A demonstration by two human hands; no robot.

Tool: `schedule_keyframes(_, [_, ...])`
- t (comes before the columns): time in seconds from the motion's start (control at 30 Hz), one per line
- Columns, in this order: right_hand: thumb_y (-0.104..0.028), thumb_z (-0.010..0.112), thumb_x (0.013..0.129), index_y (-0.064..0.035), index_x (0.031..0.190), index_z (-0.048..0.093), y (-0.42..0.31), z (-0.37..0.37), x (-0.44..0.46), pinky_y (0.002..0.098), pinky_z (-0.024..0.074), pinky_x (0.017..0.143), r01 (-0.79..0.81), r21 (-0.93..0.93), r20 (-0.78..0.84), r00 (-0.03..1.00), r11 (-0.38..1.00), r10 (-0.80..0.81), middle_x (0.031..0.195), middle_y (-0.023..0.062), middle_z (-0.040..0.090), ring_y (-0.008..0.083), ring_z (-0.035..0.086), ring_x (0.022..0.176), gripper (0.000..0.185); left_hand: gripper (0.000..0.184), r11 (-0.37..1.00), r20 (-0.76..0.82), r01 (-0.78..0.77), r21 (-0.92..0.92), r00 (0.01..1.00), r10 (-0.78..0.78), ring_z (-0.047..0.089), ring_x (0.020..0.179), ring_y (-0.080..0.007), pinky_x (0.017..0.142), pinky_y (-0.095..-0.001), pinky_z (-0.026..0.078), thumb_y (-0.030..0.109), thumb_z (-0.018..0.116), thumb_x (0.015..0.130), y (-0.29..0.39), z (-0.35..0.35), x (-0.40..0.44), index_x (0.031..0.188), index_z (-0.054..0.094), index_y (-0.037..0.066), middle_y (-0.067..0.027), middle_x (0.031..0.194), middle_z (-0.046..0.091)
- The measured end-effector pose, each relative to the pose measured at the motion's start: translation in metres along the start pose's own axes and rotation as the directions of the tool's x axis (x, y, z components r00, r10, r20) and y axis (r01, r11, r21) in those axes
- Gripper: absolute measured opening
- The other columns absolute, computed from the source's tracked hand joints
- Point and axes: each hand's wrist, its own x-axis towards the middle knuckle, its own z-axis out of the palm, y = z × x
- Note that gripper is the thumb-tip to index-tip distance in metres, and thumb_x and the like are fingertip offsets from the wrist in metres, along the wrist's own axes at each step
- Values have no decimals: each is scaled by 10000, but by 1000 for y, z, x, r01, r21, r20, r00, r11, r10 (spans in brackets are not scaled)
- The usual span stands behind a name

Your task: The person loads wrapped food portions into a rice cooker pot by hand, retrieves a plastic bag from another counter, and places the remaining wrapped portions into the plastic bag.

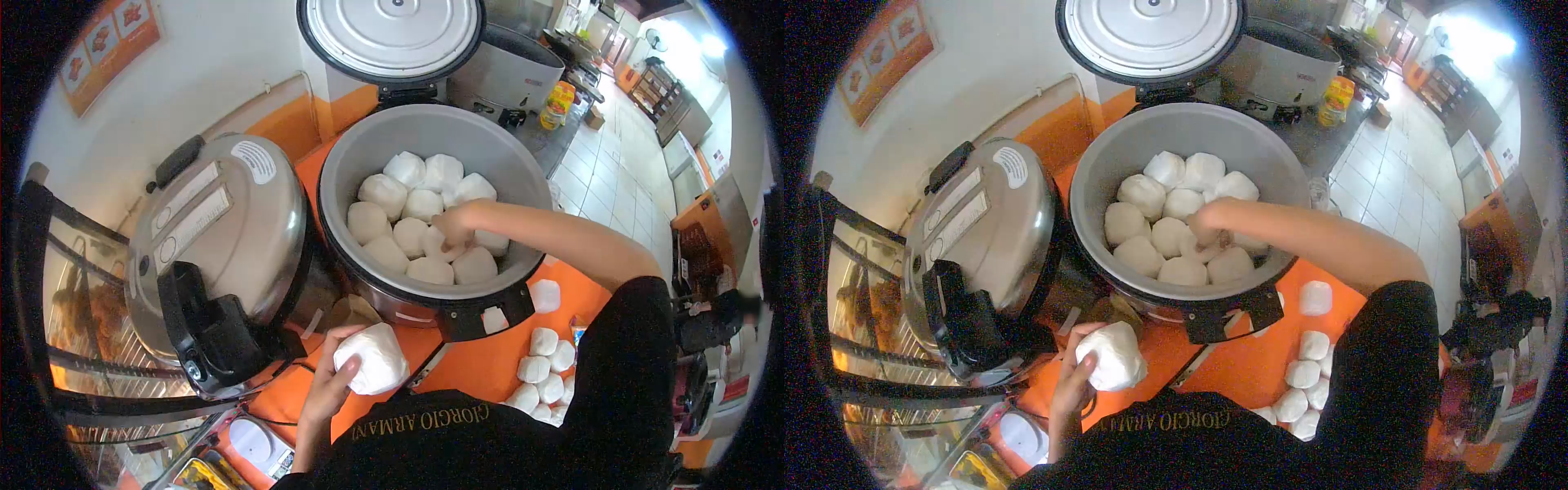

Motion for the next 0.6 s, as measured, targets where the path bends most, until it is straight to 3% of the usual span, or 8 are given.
schedule_keyframes(0.03, [-364, 569, 787, 18, 1235, 345, 4, -2, 1, 386, 454, 750, 4, -1, 5, 1000, 1000, -4, 1024, 232, 551, 300, 571, 894, 630, 471, 1000, -5, 4, -1, 1000, -4, 444, 1006, -151, 853, -276, 370, 247, 531, 835, 5, 2, 0, 1205, 339, 27, -80, 1101, 454])
schedule_keyframes(0.1, [-324, 518, 830, 31, 1268, 296, 16, -5, -4, 389, 460, 737, 118, 290, 22, 991, 950, -130, 1046, 244, 537, 308, 581, 852, 607, 542, 996, -36, -78, -42, 996, 77, 418, 1060, -176, 882, -297, 362, 291, 546, 816, 16, 7, 1, 1231, 317, 29, -100, 1157, 414])
schedule_keyframes(0.17, [-310, 504, 846, 20, 1259, 311, -14, -25, -49, 386, 452, 773, 71, -129, -217, 971, 989, -98, 1094, 231, 501, 300, 567, 888, 562, 730, 993, -52, -105, -53, 993, 102, 394, 1117, -247, 889, -370, 383, 410, 576, 757, 27, 10, 2, 1289, 237, 42, -129, 1241, 331])
schedule_keyframes(0.23, [-328, 493, 850, 3, 1261, 315, -28, -29, -87, 380, 431, 807, 411, -21, -507, 782, 911, -364, 1105, 222, 474, 301, 527, 963, 556, 793, 976, -43, -162, -144, 987, 157, 395, 1129, -291, 868, -422, 401, 434, 573, 748, 47, 26, 7, 1317, 163, 65, -154, 1276, 292])
schedule_keyframes(0.3, [-348, 518, 836, -18, 1268, 319, -52, -26, -133, 375, 402, 849, 702, -17, -612, 556, 712, -563, 1118, 214, 451, 300, 479, 1031, 579, 845, 964, -15, -183, -195, 983, 184, 337, 1194, -315, 899, -454, 375, 433, 562, 755, 66, 43, 13, 1344, 58, 98, -169, 1323, 228])
schedule_keyframes(0.37, [-315, 615, 764, -37, 1259, 333, -77, -13, -162, 372, 397, 851, 798, -30, -664, 434, 602, -609, 1124, 208, 446, 297, 472, 1035, 633, 895, 933, 19, -231, -277, 969, 246, 243, 1255, -315, 978, -460, 278, 433, 559, 758, 66, 48, 25, 1364, -38, 152, -169, 1371, 156])
schedule_keyframes(0.5, [-279, 702, 663, -62, 1232, 355, -78, -13, -143, 369, 399, 852, 686, -154, -674, 454, 711, -583, 1097, 194, 469, 315, 480, 1016, 701, 964, 910, 168, -220, -351, 941, 292, 119, 1302, -330, 1040, -447, 112, 437, 575, 762, 66, 53, 40, 1345, -171, 256, -172, 1411, 40])
schedule_keyframes(0.6, [-273, 737, 594, -71, 1176, 379, -52, -34, -94, 389, 402, 833, 646, -57, -621, 574, 761, -533, 1042, 204, 500, 353, 499, 966, 713, 986, 954, 30, -219, -205, 973, 230, 191, 1280, -358, 1029, -427, 151, 400, 635, 706, 58, 56, 32, 1372, -72, 228, -184, 1410, 86])
